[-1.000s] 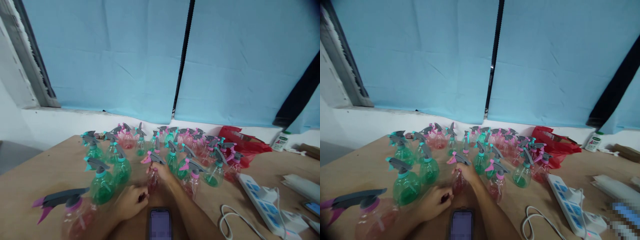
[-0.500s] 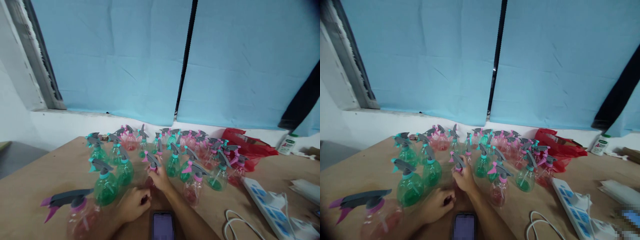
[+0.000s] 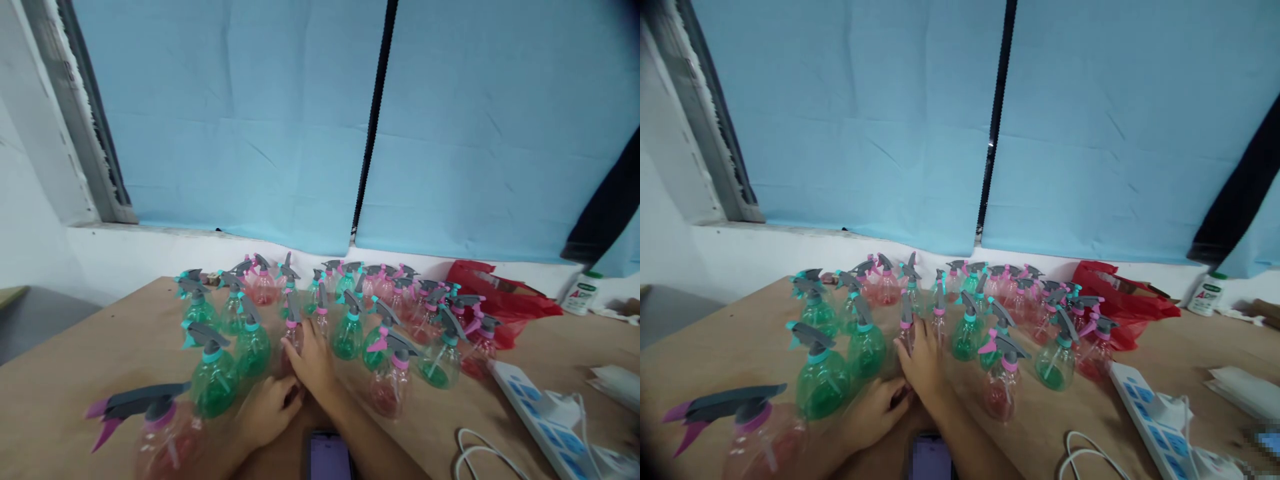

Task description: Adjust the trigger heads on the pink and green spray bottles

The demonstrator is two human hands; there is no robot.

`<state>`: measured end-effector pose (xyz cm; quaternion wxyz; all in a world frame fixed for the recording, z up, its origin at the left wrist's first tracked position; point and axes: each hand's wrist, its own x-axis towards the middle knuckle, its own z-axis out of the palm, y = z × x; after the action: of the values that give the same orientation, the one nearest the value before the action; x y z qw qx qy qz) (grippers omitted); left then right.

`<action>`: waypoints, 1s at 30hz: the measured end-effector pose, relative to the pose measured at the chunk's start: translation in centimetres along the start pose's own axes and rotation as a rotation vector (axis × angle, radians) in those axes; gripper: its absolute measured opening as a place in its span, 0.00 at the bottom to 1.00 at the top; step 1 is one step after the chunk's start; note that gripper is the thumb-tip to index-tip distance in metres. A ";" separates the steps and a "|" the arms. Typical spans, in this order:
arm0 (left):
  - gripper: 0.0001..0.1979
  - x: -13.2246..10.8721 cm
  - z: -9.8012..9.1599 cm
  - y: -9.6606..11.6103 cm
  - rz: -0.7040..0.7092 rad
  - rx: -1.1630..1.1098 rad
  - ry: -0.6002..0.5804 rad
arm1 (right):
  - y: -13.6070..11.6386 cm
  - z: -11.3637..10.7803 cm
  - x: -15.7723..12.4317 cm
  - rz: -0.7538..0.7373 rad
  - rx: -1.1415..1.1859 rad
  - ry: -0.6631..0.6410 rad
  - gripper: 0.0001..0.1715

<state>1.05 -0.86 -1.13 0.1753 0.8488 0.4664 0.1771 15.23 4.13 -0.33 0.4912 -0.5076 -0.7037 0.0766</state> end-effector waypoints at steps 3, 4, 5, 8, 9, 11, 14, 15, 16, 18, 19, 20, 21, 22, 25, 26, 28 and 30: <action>0.12 0.0 0.0 0.0 0.001 0.013 -0.010 | -0.5 0.3 0.4 0.061 -0.004 0.018 0.29; 0.12 0.1 0.0 0.0 0.001 0.011 -0.012 | -0.7 0.2 0.5 0.067 0.006 0.031 0.29; 0.12 0.1 0.1 0.0 0.000 0.008 -0.014 | -0.9 0.1 0.5 0.064 0.020 0.048 0.29; 0.14 0.1 0.1 0.0 -0.001 0.001 -0.013 | -1.3 -0.9 0.7 0.034 0.065 0.131 0.17; 0.14 0.1 0.1 0.0 0.000 0.005 -0.011 | -1.5 -1.4 0.8 0.027 0.070 0.160 0.12; 0.13 0.0 0.1 0.1 0.004 0.017 -0.006 | -1.5 -2.5 1.2 0.021 0.056 0.206 0.08; 0.13 0.0 0.0 0.2 0.010 0.015 -0.009 | -1.1 -3.6 2.1 0.026 -0.048 0.247 0.20; 0.13 0.0 0.0 0.1 0.006 0.010 -0.010 | -0.8 -3.8 2.5 0.027 -0.098 0.247 0.24; 0.14 -0.1 0.0 0.1 -0.006 0.006 -0.006 | -0.4 -3.9 2.8 0.026 -0.145 0.233 0.27; 0.16 -0.1 0.1 -0.1 -0.044 0.013 0.013 | 0.2 -3.8 3.2 0.027 -0.204 0.178 0.30; 0.17 -0.1 0.1 -0.2 -0.065 0.022 0.023 | 0.5 -3.8 3.4 0.029 -0.213 0.152 0.29; 0.18 0.0 0.1 -0.3 -0.084 0.032 0.029 | 0.7 -3.7 3.4 0.030 -0.214 0.134 0.29; 0.20 0.0 0.1 -0.4 -0.100 0.038 0.030 | 0.9 -3.7 3.4 0.029 -0.210 0.127 0.28; 0.21 0.0 0.1 -0.4 -0.114 0.041 0.027 | 1.0 -3.8 3.4 0.024 -0.206 0.132 0.27; 0.24 0.1 0.1 -0.5 -0.149 0.043 0.022 | 0.9 -4.3 3.4 -0.025 -0.190 0.181 0.24; 0.24 0.2 0.1 -0.5 -0.155 0.044 0.023 | 0.9 -4.5 3.4 -0.041 -0.182 0.201 0.22; 0.25 0.2 0.2 -0.6 -0.158 0.044 0.027 | 0.9 -4.8 3.4 -0.060 -0.160 0.242 0.18; 0.25 0.3 0.2 -0.6 -0.162 0.037 0.024 | 0.9 -4.9 3.4 -0.064 -0.126 0.273 0.15</action>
<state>0.85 -0.36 -1.55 0.1677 0.8092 0.5388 0.1639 19.61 5.35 3.71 0.5517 -0.5204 -0.6496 -0.0533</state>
